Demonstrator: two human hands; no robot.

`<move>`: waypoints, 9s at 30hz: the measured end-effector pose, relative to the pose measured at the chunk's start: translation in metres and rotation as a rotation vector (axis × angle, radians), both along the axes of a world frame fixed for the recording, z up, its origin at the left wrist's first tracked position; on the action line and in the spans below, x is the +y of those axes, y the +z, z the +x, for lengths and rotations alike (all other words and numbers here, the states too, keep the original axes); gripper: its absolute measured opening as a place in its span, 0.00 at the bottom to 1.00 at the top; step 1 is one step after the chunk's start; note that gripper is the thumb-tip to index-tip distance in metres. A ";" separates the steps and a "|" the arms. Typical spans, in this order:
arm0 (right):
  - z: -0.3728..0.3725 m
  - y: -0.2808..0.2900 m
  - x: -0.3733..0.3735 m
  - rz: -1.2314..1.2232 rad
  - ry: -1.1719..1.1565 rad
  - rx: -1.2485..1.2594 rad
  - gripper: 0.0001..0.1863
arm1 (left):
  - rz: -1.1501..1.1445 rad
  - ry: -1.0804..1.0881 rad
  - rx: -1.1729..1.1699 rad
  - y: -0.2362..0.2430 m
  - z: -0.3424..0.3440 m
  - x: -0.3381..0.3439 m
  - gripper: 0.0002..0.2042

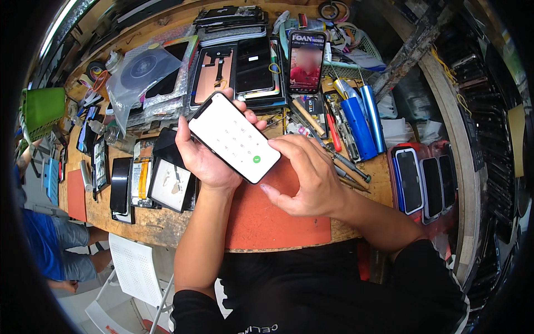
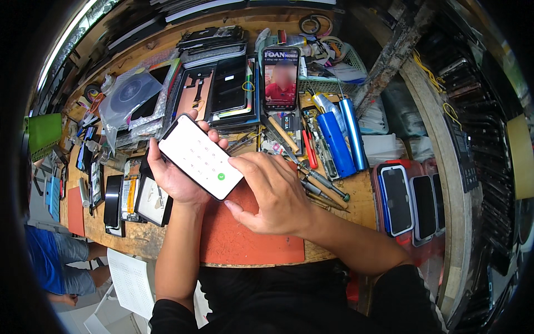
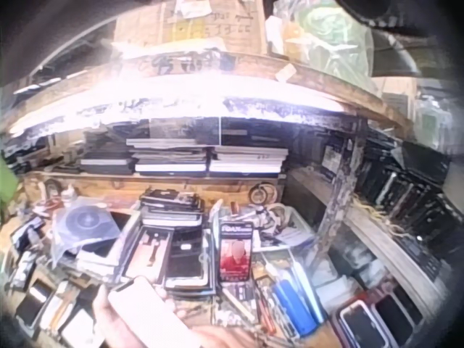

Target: The person operates a smartphone's dialer, then disassembles a second phone by removing the back cover and battery. They reassemble the phone and use a metal prying tool to separate the screen assembly from the frame.

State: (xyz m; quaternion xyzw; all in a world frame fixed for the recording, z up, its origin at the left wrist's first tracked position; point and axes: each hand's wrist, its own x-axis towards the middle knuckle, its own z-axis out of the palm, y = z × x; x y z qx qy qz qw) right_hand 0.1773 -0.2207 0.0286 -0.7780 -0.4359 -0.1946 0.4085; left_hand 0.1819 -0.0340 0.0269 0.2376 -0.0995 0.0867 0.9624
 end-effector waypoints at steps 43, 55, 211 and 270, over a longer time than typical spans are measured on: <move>-0.071 0.000 -0.069 -0.385 0.201 0.327 0.37 | 2.017 0.229 -0.110 -0.007 -0.173 0.022 0.40; -0.069 -0.001 -0.067 -0.435 0.298 0.273 0.32 | 2.085 0.227 -0.114 -0.006 -0.183 0.021 0.42; 0.032 -0.020 -0.010 0.484 0.223 0.990 0.08 | 0.856 0.038 0.255 -0.004 -0.009 -0.008 0.12; 0.030 -0.016 -0.015 0.508 0.210 0.922 0.04 | 0.922 0.093 0.151 0.002 -0.014 -0.007 0.07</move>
